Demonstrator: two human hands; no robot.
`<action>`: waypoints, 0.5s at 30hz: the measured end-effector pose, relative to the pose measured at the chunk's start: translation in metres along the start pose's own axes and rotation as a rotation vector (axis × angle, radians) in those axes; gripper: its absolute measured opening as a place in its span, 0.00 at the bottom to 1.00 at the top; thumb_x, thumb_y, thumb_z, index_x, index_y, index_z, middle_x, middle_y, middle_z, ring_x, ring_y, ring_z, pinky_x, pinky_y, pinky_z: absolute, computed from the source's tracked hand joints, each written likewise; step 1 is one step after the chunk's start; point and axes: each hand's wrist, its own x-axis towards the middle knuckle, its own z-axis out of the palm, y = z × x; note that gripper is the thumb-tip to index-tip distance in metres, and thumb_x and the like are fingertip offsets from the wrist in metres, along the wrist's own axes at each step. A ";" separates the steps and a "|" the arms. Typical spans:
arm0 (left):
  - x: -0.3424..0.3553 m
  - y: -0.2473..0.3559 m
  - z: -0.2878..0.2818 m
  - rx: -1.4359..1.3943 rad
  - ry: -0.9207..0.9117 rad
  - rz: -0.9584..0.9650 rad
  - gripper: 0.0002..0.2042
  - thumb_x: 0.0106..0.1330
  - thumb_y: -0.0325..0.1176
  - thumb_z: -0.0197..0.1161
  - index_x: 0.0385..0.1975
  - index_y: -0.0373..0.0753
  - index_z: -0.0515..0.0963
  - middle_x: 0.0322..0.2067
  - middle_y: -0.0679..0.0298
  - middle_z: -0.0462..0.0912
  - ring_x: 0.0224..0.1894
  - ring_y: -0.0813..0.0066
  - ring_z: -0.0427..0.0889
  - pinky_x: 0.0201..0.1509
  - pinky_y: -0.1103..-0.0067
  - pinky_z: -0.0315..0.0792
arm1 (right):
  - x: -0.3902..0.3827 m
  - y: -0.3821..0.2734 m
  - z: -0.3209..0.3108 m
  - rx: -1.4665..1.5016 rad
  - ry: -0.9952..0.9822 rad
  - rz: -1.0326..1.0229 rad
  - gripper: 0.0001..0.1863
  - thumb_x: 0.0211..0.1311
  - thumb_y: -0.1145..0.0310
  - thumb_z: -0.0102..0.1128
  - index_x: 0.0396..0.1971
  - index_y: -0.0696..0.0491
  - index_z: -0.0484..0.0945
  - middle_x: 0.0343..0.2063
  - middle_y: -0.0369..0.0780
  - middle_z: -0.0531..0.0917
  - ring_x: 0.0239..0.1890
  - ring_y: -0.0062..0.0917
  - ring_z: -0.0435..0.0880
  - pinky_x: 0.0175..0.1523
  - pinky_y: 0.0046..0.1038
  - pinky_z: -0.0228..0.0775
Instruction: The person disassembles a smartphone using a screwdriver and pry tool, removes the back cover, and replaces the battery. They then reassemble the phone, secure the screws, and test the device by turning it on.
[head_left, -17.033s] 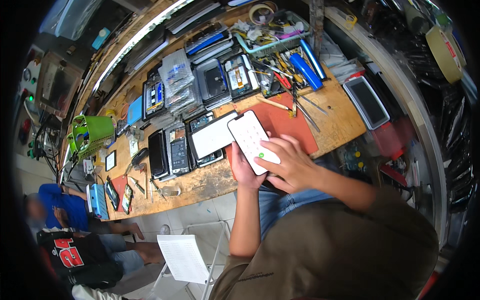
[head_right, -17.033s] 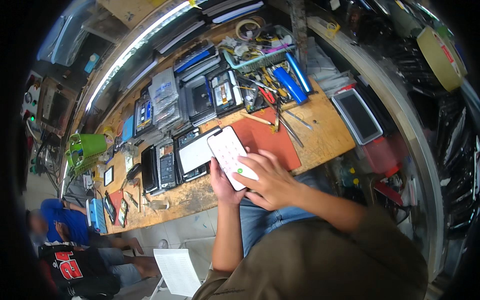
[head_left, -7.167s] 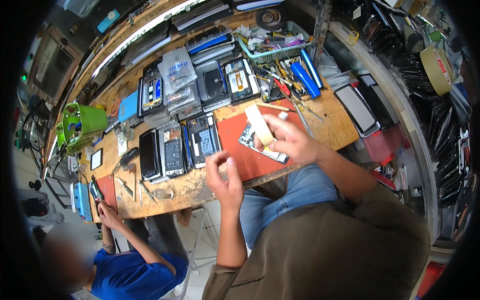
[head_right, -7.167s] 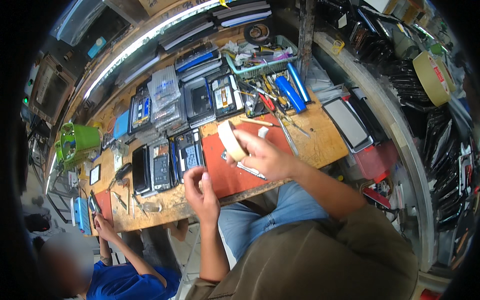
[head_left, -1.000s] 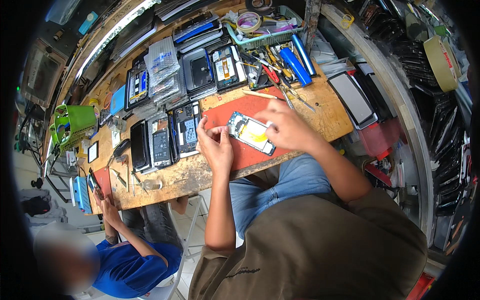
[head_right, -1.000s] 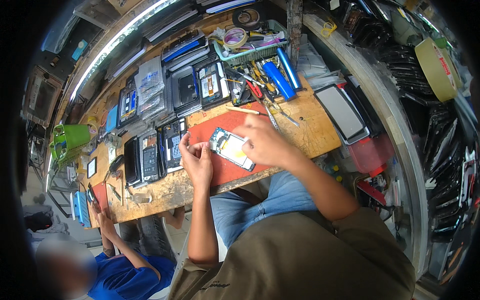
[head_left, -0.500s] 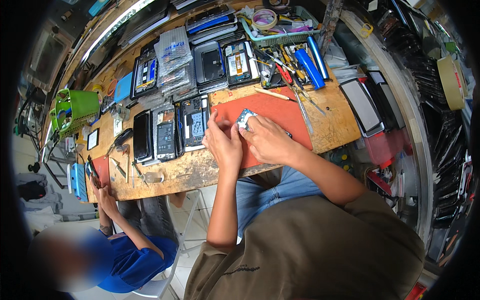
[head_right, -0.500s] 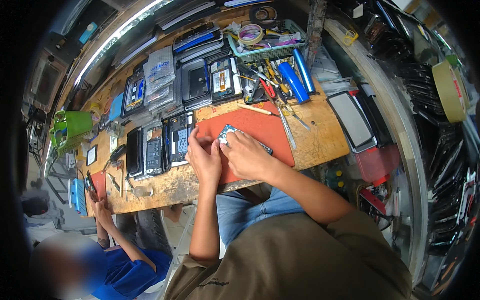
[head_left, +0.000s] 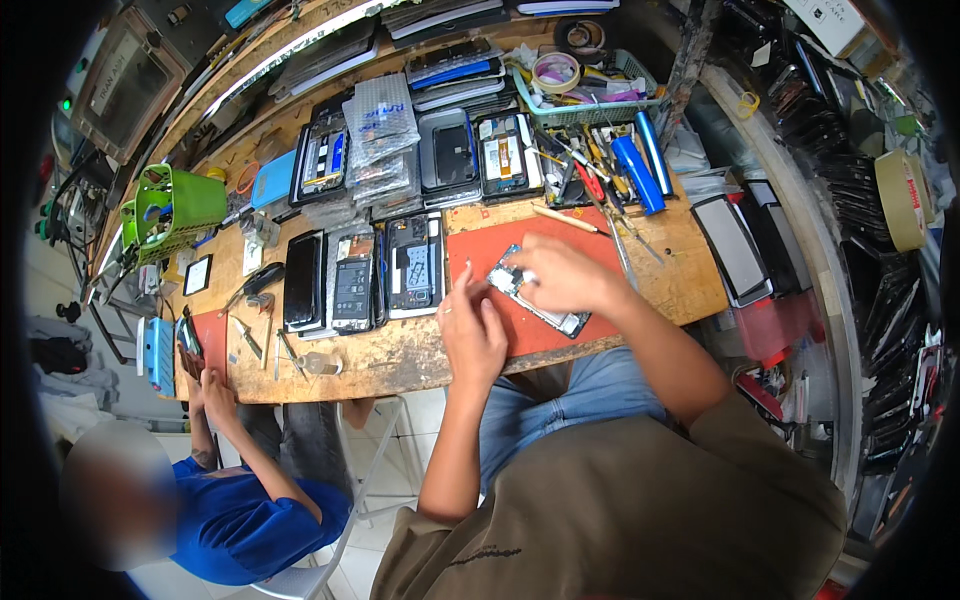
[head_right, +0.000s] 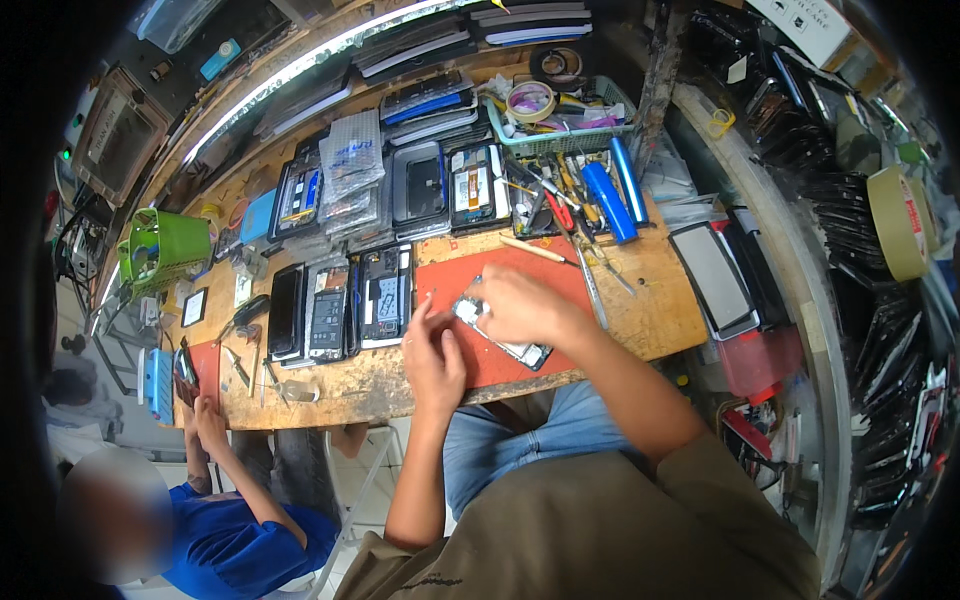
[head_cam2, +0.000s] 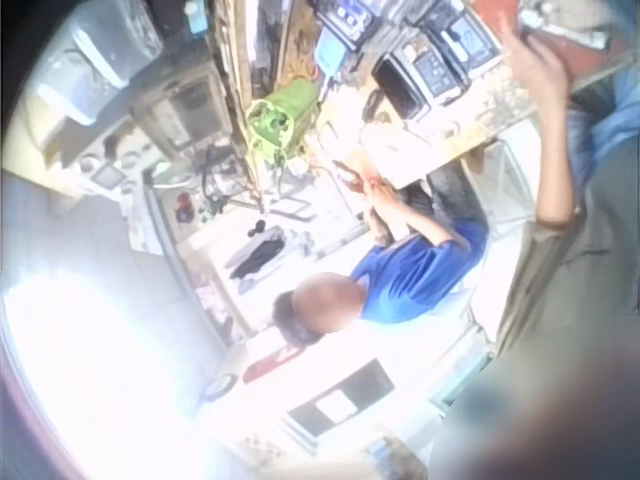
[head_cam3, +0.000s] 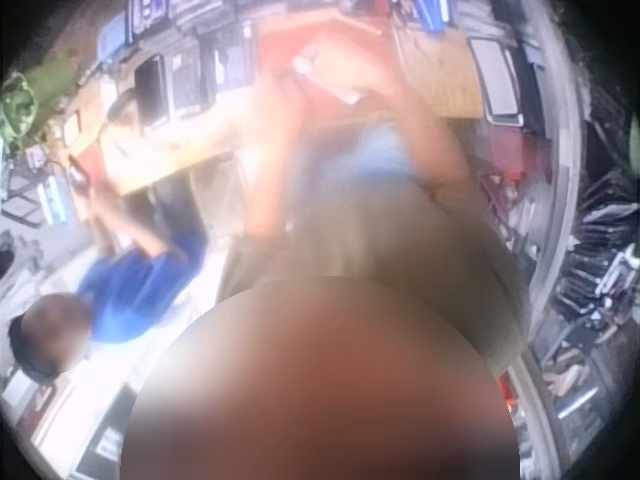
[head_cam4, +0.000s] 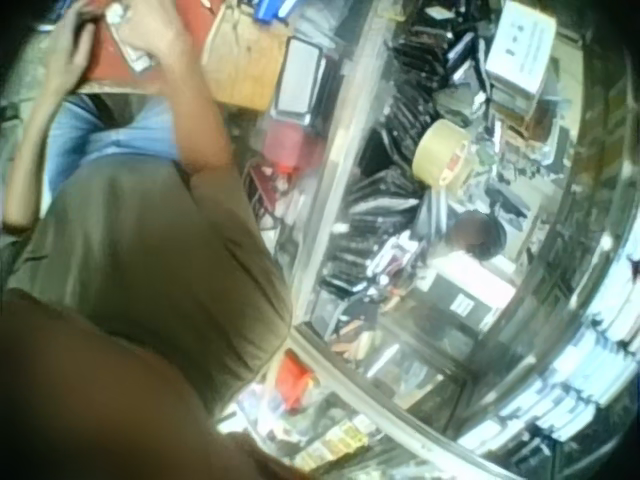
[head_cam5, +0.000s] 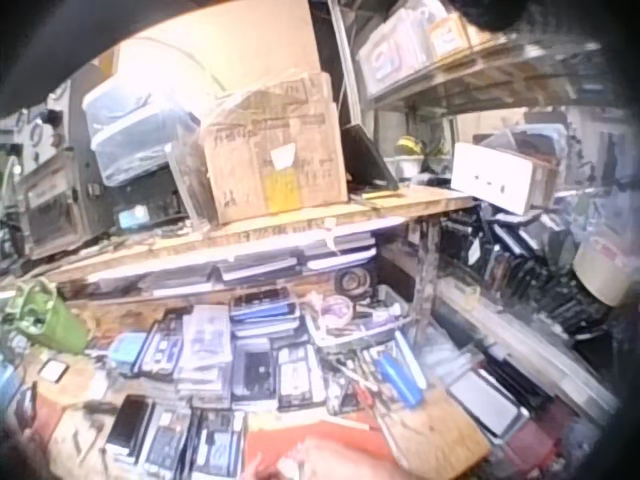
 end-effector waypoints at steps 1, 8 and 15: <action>-0.005 -0.001 -0.002 -0.082 0.083 -0.069 0.20 0.71 0.25 0.61 0.62 0.34 0.74 0.47 0.52 0.85 0.57 0.52 0.79 0.65 0.60 0.69 | 0.006 0.009 -0.010 -0.018 0.054 0.006 0.23 0.59 0.68 0.62 0.54 0.59 0.84 0.47 0.56 0.83 0.54 0.50 0.83 0.63 0.46 0.76; -0.008 -0.011 -0.005 -0.114 0.265 -0.053 0.04 0.75 0.26 0.62 0.37 0.33 0.78 0.35 0.57 0.79 0.37 0.60 0.76 0.42 0.68 0.70 | 0.127 0.095 -0.096 -0.207 0.938 0.063 0.20 0.59 0.76 0.67 0.53 0.58 0.82 0.44 0.51 0.82 0.49 0.49 0.84 0.55 0.45 0.77; -0.065 -0.005 -0.031 -0.288 0.367 -0.064 0.03 0.73 0.19 0.59 0.35 0.32 0.78 0.34 0.60 0.77 0.36 0.71 0.75 0.40 0.78 0.71 | 0.121 0.116 -0.110 -0.537 0.624 0.176 0.15 0.71 0.61 0.59 0.40 0.55 0.89 0.49 0.49 0.85 0.56 0.44 0.79 0.61 0.50 0.67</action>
